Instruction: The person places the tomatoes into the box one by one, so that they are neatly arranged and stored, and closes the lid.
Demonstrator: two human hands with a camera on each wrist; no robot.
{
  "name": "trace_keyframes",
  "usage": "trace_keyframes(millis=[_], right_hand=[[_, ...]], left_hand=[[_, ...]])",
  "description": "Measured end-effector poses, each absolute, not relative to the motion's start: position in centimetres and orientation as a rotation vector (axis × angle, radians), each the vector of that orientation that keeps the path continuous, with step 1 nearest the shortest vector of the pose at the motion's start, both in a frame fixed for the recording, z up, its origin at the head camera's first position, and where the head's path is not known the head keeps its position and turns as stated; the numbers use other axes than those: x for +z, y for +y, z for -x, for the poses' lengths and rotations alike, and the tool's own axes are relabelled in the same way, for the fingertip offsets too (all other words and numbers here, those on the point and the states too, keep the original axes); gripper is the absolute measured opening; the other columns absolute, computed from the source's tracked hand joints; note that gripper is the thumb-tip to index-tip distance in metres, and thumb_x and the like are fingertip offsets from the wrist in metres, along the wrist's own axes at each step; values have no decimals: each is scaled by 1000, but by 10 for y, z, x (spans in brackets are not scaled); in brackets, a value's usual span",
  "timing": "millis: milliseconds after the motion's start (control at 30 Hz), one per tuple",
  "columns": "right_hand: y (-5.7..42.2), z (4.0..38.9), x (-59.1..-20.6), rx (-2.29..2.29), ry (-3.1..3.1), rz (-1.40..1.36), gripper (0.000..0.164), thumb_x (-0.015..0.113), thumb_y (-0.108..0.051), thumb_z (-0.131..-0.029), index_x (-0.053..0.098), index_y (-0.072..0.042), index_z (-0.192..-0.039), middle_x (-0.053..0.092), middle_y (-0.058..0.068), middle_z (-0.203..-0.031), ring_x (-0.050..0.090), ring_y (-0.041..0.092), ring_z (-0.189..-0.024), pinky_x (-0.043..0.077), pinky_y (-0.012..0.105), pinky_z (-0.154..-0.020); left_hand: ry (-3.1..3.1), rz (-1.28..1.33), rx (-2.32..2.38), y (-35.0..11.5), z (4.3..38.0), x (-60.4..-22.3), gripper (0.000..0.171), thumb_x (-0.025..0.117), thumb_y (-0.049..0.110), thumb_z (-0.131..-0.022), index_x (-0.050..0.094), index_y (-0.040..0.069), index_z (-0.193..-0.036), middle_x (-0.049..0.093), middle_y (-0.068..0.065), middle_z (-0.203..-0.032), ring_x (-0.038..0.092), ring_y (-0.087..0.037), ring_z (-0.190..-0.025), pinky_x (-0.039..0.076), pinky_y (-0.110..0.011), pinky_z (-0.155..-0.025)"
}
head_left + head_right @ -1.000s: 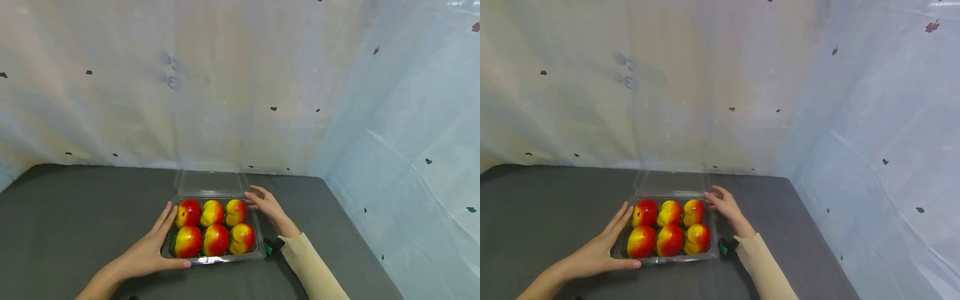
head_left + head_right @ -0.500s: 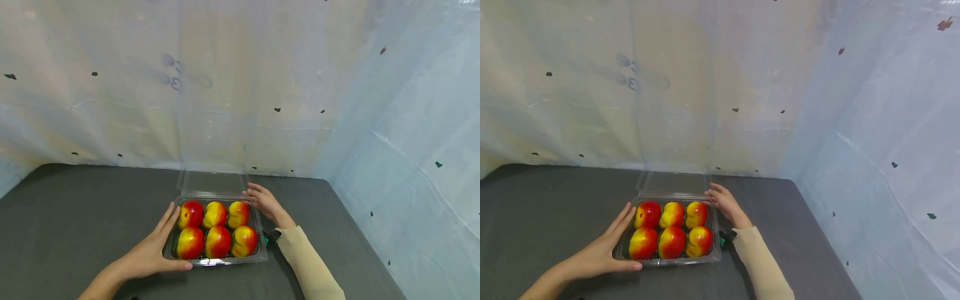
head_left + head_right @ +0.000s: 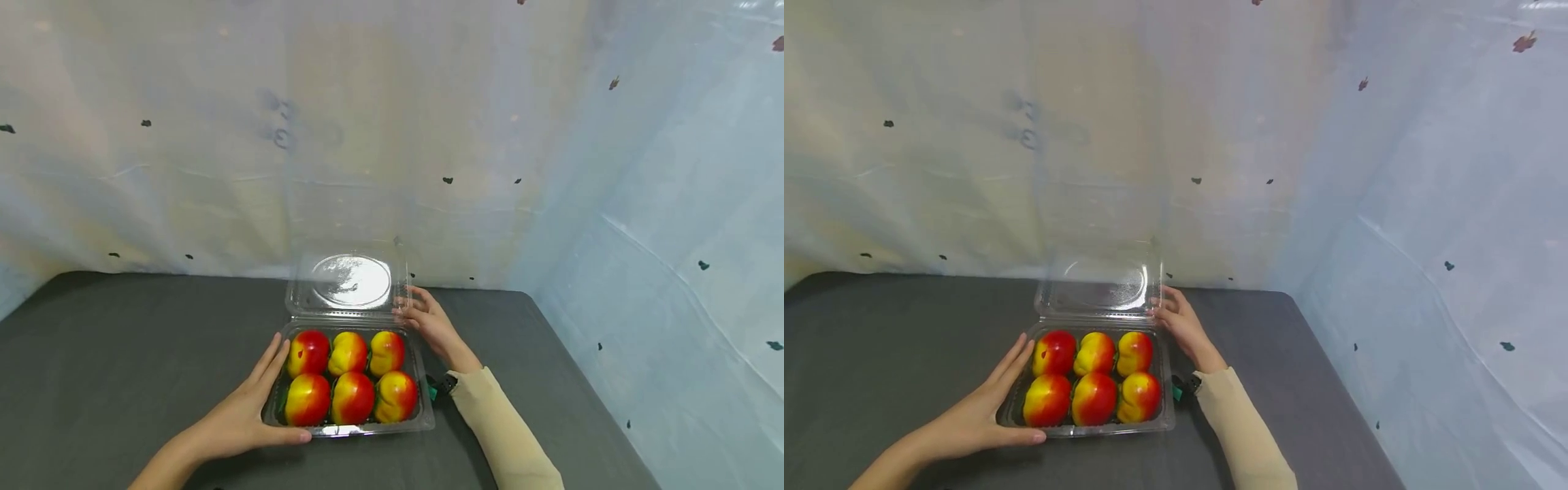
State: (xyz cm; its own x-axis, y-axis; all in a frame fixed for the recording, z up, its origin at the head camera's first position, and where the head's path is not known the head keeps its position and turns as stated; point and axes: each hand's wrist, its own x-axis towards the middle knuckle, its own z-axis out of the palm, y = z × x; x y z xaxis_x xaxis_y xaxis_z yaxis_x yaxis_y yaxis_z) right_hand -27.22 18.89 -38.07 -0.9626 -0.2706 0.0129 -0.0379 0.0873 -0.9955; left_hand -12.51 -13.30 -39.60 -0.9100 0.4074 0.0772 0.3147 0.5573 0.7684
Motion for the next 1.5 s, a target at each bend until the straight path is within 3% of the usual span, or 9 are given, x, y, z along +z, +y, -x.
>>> trace_keyframes(millis=[533,700,867,1100,1233,1367,1500], right_hand=[[201,266,-351,-1885,2325,618,66,50,13,-91,24,0,-150,40,33,-142,48,47,-124,51,45,-94],[205,266,-353,-1869,2332,651,64,53,8,-92,26,-1,-150,40,32,-142,48,47,-125,49,49,-97],[214,263,-351,-1809,2298,722,65,56,-5,-95,26,-13,-152,34,27,-149,43,42,-132,41,52,-105],[215,263,-344,-1733,2306,814,59,46,-6,-98,25,-15,-152,29,25,-153,37,39,-137,37,53,-108],[212,261,-344,-1707,2342,810,55,41,-7,-99,26,-12,-152,32,22,-152,38,38,-137,35,54,-109],[212,256,-346,-1708,2304,770,54,34,-12,-99,26,-10,-152,32,19,-153,34,37,-139,24,56,-114],[211,255,-346,-1774,2264,794,51,28,-21,-101,31,-3,-149,30,19,-154,30,38,-141,14,56,-117]], left_hand=[[2711,-586,1245,-125,129,-389,123,77,57,-69,-1,18,-156,-9,-10,-162,19,-56,-138,32,-77,-91],[2718,-585,1226,-124,132,-391,124,77,58,-69,-1,18,-156,-9,-10,-162,19,-59,-136,33,-77,-89],[2727,-564,1203,-125,140,-394,123,76,60,-70,-2,18,-156,-10,-10,-162,17,-60,-136,33,-78,-87],[2741,-538,1196,-127,151,-391,123,76,58,-71,-2,16,-156,-9,-12,-162,17,-59,-137,36,-75,-90],[2822,-532,1137,-129,151,-388,123,77,60,-68,6,11,-155,3,-17,-161,24,-55,-136,36,-73,-92],[2893,-514,1098,-132,149,-389,123,77,62,-65,15,5,-154,12,-20,-159,25,-52,-136,34,-75,-93],[2927,-522,1112,-133,150,-389,120,76,62,-68,15,5,-154,12,-19,-160,24,-52,-137,32,-75,-94]])
